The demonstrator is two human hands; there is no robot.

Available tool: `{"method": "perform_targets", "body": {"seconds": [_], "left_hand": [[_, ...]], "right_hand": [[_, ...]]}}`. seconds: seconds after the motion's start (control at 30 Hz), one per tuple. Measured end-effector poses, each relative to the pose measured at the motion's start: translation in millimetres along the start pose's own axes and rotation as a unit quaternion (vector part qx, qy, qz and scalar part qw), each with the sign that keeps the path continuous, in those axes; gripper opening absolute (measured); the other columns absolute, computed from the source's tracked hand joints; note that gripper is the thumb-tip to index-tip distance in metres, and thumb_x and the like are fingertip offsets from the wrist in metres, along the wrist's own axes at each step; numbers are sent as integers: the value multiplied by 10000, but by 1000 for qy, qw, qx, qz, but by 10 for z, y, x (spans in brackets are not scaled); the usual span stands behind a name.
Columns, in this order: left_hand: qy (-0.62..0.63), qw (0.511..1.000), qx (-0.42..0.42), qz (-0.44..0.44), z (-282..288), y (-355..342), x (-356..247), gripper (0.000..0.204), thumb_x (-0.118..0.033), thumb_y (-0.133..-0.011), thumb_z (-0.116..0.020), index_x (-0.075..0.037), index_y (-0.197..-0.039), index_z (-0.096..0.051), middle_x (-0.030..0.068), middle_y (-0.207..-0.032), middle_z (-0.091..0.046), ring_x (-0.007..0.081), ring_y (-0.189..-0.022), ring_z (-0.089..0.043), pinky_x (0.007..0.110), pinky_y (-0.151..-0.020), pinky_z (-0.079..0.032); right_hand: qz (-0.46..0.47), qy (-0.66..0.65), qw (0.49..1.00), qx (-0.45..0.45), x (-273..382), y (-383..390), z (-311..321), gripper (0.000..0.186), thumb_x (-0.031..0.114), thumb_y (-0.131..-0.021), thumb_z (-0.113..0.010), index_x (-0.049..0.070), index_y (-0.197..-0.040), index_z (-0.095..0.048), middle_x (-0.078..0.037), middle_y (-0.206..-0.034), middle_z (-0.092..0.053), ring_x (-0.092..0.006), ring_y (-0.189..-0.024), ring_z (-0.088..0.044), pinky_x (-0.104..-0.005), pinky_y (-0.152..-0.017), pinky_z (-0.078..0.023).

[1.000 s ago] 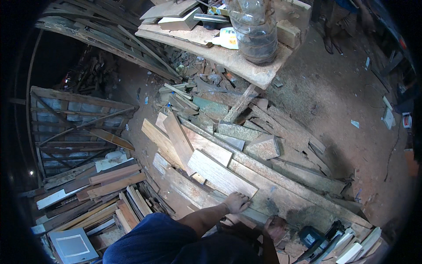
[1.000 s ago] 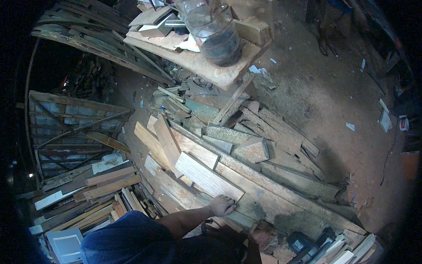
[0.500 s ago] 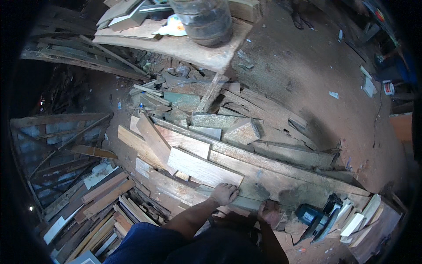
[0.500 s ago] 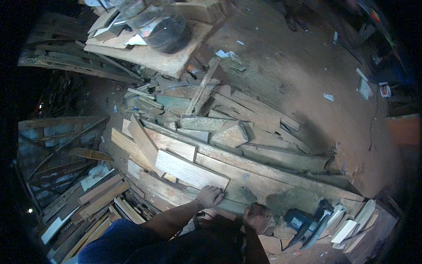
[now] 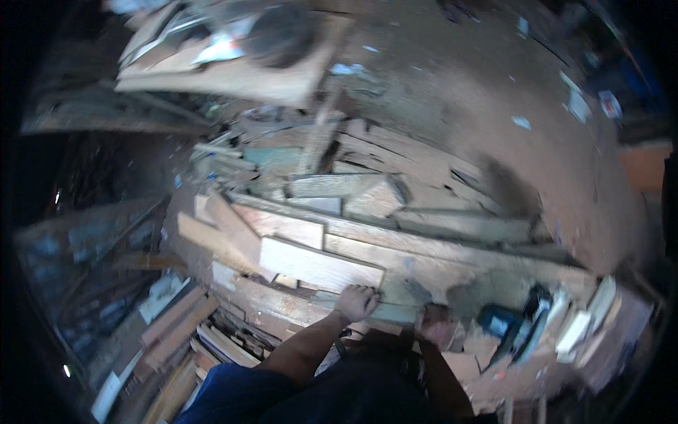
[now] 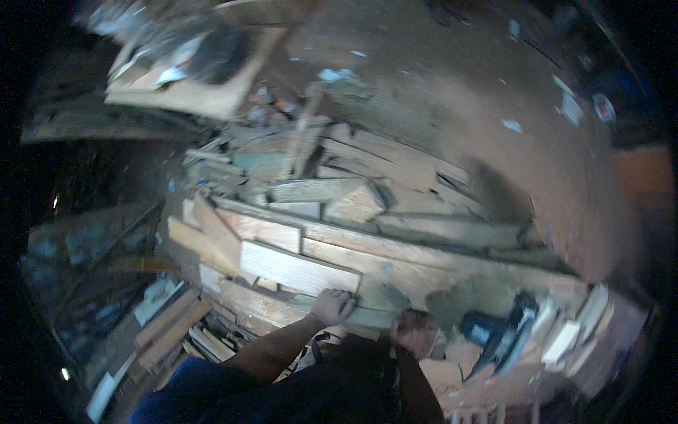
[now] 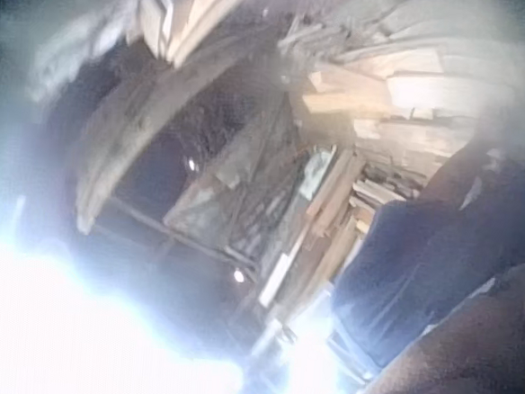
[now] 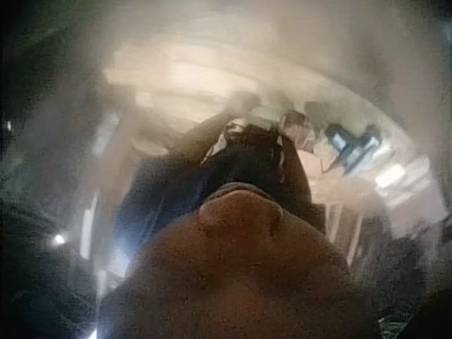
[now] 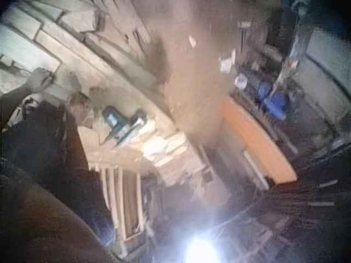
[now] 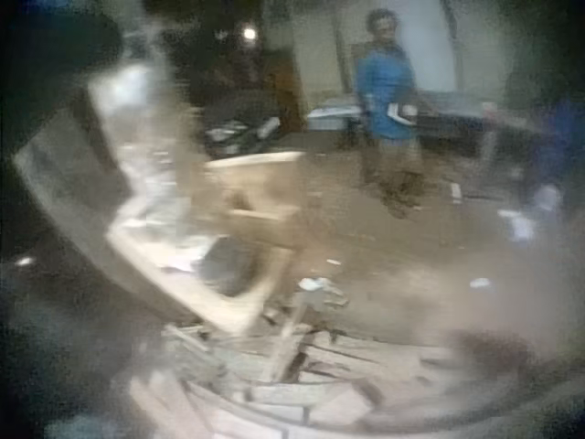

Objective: The person uses a handheld circular saw to cut small rectangular pieces of wood on a workbench. They repeatedly pick up wood pieces, position them against a guide, and cut them into smaller sections. The person handles the wood and the saw with both hands throughout the process.

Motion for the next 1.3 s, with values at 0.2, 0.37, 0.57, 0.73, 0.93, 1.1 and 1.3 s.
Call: {"method": "perform_targets", "body": {"seconds": [0.2,0.37,0.57,0.73,0.93,1.1,1.3], "left_hand": [[52,998,17,-5,13,-78,-221,303,-312,-988,-535,-54,-901,-669,193,-825,-669,414,-789,-633,522,-751,-476],[19,999,-23,-43,-64,-60,-256,296,-269,-1008,-518,-33,-964,-690,195,-830,-681,422,-783,-649,507,-711,-503],[-34,999,11,-41,-205,39,-163,394,-347,-1045,-479,-16,-985,-683,249,-854,-676,454,-803,-648,527,-706,-494],[-55,997,-21,-39,-214,46,-144,444,-378,-1048,-464,3,-999,-686,278,-914,-690,474,-856,-654,548,-749,-496],[-60,998,4,-29,-254,70,-109,472,-383,-1045,-462,23,-1051,-703,268,-964,-715,484,-886,-662,559,-777,-496],[-72,997,10,-29,-292,70,-165,530,-417,-1052,-442,49,-1053,-696,286,-967,-711,486,-892,-659,557,-790,-488],[-32,999,10,-26,-353,37,66,573,-440,-1059,-436,69,-1023,-696,278,-949,-716,459,-850,-662,535,-781,-498]], "right_hand": [[-71,-4,997,28,-250,103,-13,285,328,-845,-714,61,-934,-671,-174,-867,-685,-357,-878,-676,-508,-872,-524],[-121,-19,992,-13,-211,89,-49,383,379,-870,-664,31,-1030,-664,-209,-1022,-681,-353,-1028,-653,-508,-988,-465],[-133,-68,989,-15,-266,188,-129,417,403,-892,-618,13,-1039,-644,-224,-1049,-675,-354,-1066,-638,-475,-1018,-440],[-98,-104,988,-67,-233,130,-89,400,380,-876,-627,-1,-999,-642,-209,-968,-678,-359,-987,-652,-468,-999,-451],[-115,-114,982,-97,-246,219,-74,378,349,-838,-649,-12,-950,-654,-186,-877,-683,-349,-919,-672,-445,-947,-486],[-123,-127,976,-125,-273,197,-192,359,343,-806,-671,13,-946,-670,-155,-855,-674,-335,-906,-676,-459,-916,-490],[-142,-134,973,-126,-240,265,-155,328,341,-791,-688,36,-910,-691,-135,-833,-685,-318,-893,-685,-436,-937,-484]]}}
Point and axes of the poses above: each hand's wrist, its own y-axis away from the middle knuckle, its own z-axis out of the back of the hand, x = y × z, the point moved 3 cm from there along -y, towards the middle knuckle
